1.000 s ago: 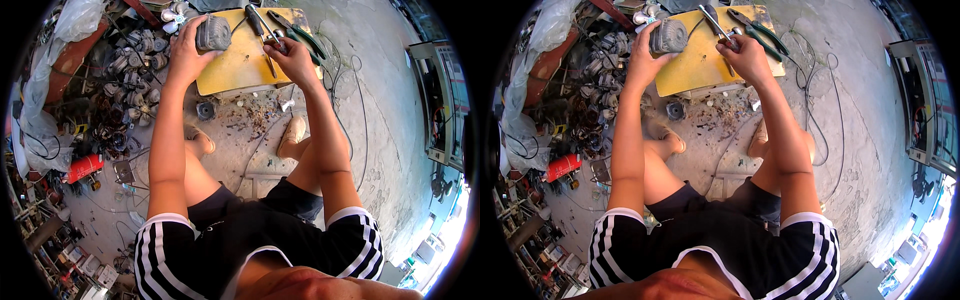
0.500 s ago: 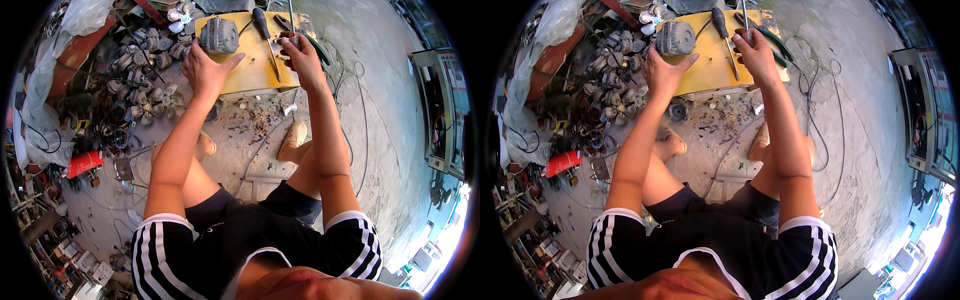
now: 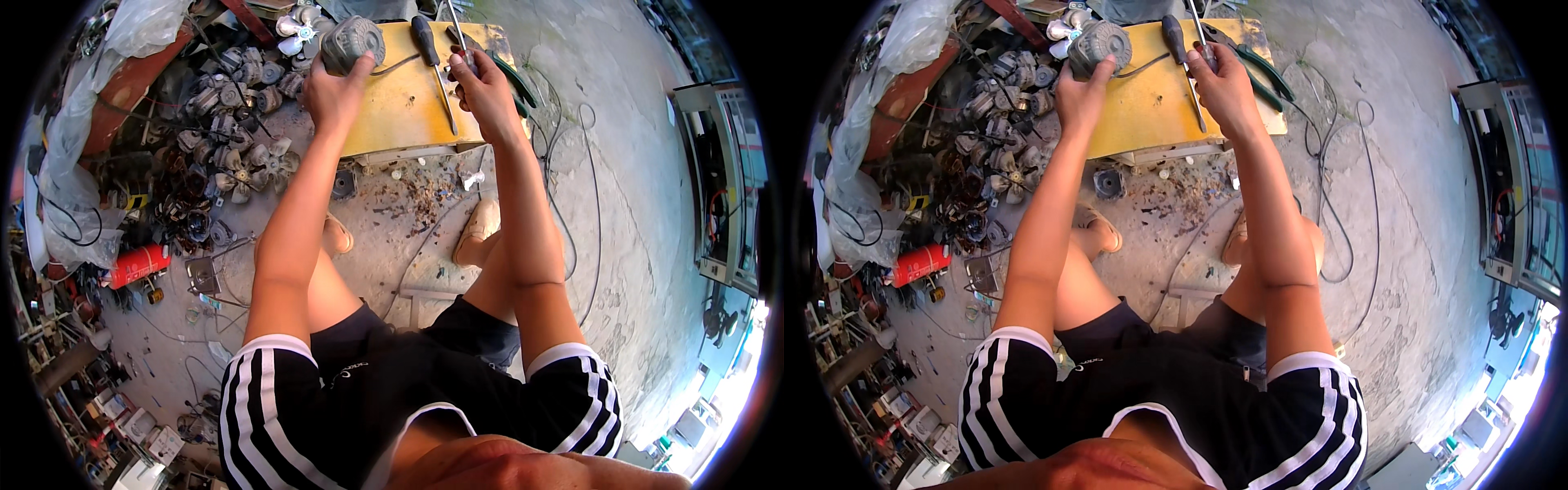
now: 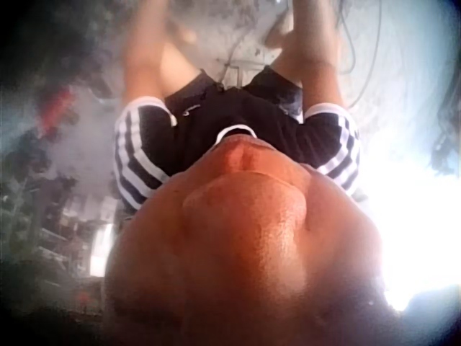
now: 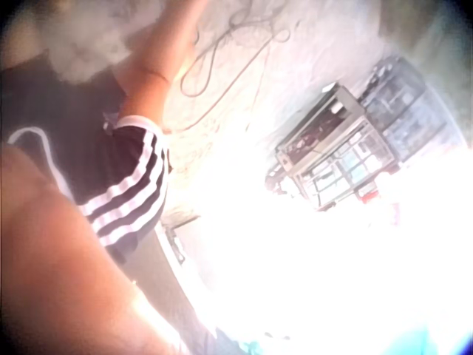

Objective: The person uses a screwdriver to pry and remove a metal plate from a motor housing, then picks up the housing to separate the internal components by hand.

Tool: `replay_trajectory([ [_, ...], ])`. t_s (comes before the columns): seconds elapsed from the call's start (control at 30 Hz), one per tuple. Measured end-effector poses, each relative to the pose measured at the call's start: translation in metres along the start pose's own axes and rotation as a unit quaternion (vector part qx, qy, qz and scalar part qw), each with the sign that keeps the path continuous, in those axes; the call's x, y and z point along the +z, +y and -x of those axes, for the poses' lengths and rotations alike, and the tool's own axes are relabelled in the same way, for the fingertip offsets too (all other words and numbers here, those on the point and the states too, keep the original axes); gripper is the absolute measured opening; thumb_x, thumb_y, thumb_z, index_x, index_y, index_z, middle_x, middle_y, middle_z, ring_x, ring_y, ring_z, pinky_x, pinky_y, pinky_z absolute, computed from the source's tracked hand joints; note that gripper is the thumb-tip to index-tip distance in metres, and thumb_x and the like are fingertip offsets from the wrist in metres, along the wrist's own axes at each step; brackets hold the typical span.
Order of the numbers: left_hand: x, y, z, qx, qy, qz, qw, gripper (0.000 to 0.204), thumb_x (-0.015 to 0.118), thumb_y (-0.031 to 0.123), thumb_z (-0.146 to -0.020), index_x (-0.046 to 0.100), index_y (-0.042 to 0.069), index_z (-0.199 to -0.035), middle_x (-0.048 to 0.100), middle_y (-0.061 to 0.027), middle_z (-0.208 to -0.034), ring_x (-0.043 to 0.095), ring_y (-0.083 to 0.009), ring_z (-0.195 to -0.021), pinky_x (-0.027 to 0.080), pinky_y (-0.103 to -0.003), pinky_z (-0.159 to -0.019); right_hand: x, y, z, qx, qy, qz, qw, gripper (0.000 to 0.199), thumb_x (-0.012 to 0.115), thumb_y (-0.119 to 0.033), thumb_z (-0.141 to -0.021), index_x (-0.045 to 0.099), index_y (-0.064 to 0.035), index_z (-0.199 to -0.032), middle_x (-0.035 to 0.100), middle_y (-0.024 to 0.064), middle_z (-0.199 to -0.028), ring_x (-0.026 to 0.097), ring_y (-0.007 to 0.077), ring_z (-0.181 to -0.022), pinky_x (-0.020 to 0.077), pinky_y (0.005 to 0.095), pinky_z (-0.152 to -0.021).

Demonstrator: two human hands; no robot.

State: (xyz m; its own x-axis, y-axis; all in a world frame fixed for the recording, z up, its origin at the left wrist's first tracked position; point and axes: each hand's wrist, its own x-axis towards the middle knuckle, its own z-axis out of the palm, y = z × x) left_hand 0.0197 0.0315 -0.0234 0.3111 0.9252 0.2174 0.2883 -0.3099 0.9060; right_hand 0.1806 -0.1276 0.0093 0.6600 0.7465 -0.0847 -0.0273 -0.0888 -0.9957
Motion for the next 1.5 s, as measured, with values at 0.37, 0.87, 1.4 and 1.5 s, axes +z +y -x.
replay_trajectory([
  [0.37, -0.063, 0.021, -0.025, 0.018, -0.083, 0.077, 0.993, 0.075, 0.076, 0.055, -0.075, 0.064, 0.0, -0.124, 0.071, -0.0091, -0.109, 0.066, -0.0186, -0.099, 0.049, -0.033, -0.09, -0.011, -0.023, 0.014, -0.017, -0.009, 0.007, 1.0, 0.033, 0.061, -0.033, -0.102, 0.061, -0.0069, -0.124, 0.068, 0.0001, -0.103, 0.056, 0.0065, -0.082, 0.0406, 0.0213, -0.065],
  [0.87, -0.053, 0.046, 0.009, 0.152, -0.112, -0.327, 0.926, 0.08, 0.084, 0.056, -0.065, 0.063, 0.014, -0.13, 0.063, -0.0194, -0.129, 0.053, -0.0367, -0.126, 0.043, -0.046, -0.105, -0.018, 0.002, 0.053, 0.099, -0.116, -0.015, 0.988, 0.033, 0.064, -0.033, -0.1, 0.067, -0.0069, -0.12, 0.065, -0.004, -0.099, 0.054, 0.0031, -0.081, 0.0379, 0.0176, -0.064],
  [1.4, -0.058, 0.048, 0.005, 0.049, -0.101, -0.236, 0.965, 0.086, 0.083, 0.059, -0.066, 0.064, 0.005, -0.131, 0.071, -0.0188, -0.119, 0.068, -0.0315, -0.11, 0.049, -0.041, -0.098, -0.006, 0.004, 0.054, 0.124, -0.128, -0.053, 0.983, 0.036, 0.063, -0.034, -0.101, 0.067, -0.0057, -0.123, 0.065, -0.0028, -0.1, 0.053, 0.0038, -0.083, 0.039, 0.0184, -0.064],
  [1.5, -0.058, 0.048, 0.006, 0.057, -0.097, -0.241, 0.964, 0.087, 0.083, 0.059, -0.066, 0.064, 0.005, -0.131, 0.071, -0.019, -0.118, 0.068, -0.0312, -0.111, 0.049, -0.041, -0.098, -0.004, 0.007, 0.051, 0.131, -0.131, -0.07, 0.98, 0.036, 0.062, -0.034, -0.101, 0.067, -0.0059, -0.123, 0.065, -0.0029, -0.1, 0.053, 0.0036, -0.083, 0.039, 0.018, -0.064],
])
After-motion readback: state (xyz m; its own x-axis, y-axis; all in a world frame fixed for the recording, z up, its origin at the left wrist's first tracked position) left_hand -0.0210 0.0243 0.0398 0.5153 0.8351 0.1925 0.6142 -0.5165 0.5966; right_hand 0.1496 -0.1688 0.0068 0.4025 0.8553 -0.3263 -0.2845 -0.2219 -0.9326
